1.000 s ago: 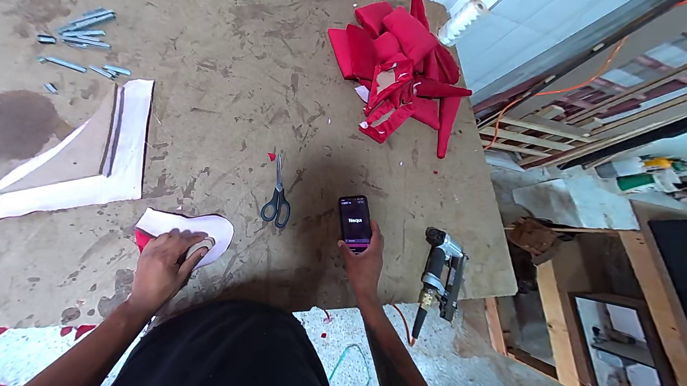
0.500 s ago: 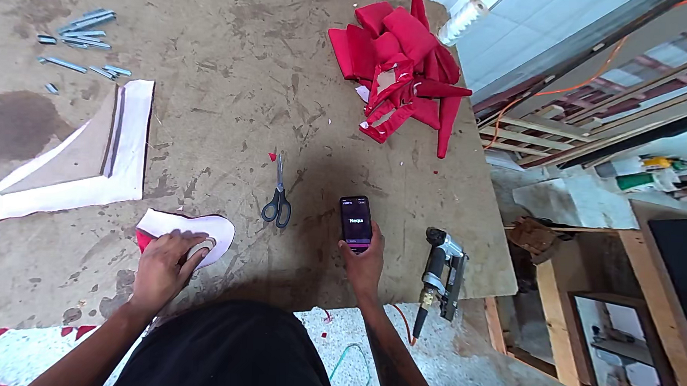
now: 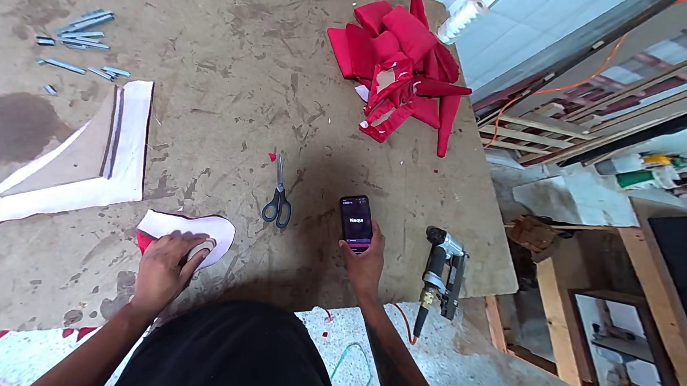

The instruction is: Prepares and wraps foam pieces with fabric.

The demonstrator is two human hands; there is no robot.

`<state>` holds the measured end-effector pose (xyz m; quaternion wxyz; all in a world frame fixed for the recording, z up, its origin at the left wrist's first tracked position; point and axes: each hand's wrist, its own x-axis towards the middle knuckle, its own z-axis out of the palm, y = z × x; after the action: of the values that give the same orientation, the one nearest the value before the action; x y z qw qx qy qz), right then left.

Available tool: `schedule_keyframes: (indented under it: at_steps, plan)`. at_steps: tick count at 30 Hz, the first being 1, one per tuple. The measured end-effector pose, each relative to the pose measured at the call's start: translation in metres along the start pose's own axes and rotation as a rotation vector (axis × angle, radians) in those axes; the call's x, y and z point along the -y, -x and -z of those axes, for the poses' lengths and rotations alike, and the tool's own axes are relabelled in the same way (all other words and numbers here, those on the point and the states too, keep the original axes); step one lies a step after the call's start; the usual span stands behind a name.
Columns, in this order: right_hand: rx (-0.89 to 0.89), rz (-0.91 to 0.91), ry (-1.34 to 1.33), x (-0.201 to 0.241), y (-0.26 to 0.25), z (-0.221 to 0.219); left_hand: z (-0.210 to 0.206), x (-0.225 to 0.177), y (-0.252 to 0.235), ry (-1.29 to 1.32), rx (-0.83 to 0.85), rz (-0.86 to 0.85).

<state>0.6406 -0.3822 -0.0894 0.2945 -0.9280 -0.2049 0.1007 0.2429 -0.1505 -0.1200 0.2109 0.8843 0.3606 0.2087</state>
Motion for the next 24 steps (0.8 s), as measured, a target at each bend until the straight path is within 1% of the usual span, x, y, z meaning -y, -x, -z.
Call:
schedule_keyframes:
  at_steps: [10, 14, 17, 24]
  plan:
    - [0.002, -0.008, 0.001, 0.0, 0.0, 0.0, 0.0, 0.003, 0.001, 0.003, 0.003, -0.021]
    - [-0.002, -0.002, 0.007, -0.001, 0.0, -0.001, 0.0, 0.006, 0.001, 0.025, 0.005, -0.06]
    - [-0.006, -0.006, 0.015, 0.001, 0.001, -0.001, 0.002, 0.013, 0.0, 0.06, 0.022, -0.137]
    - [-0.006, 0.007, 0.023, 0.003, 0.002, -0.001, 0.01, 0.03, -0.016, 0.134, 0.156, -0.379]
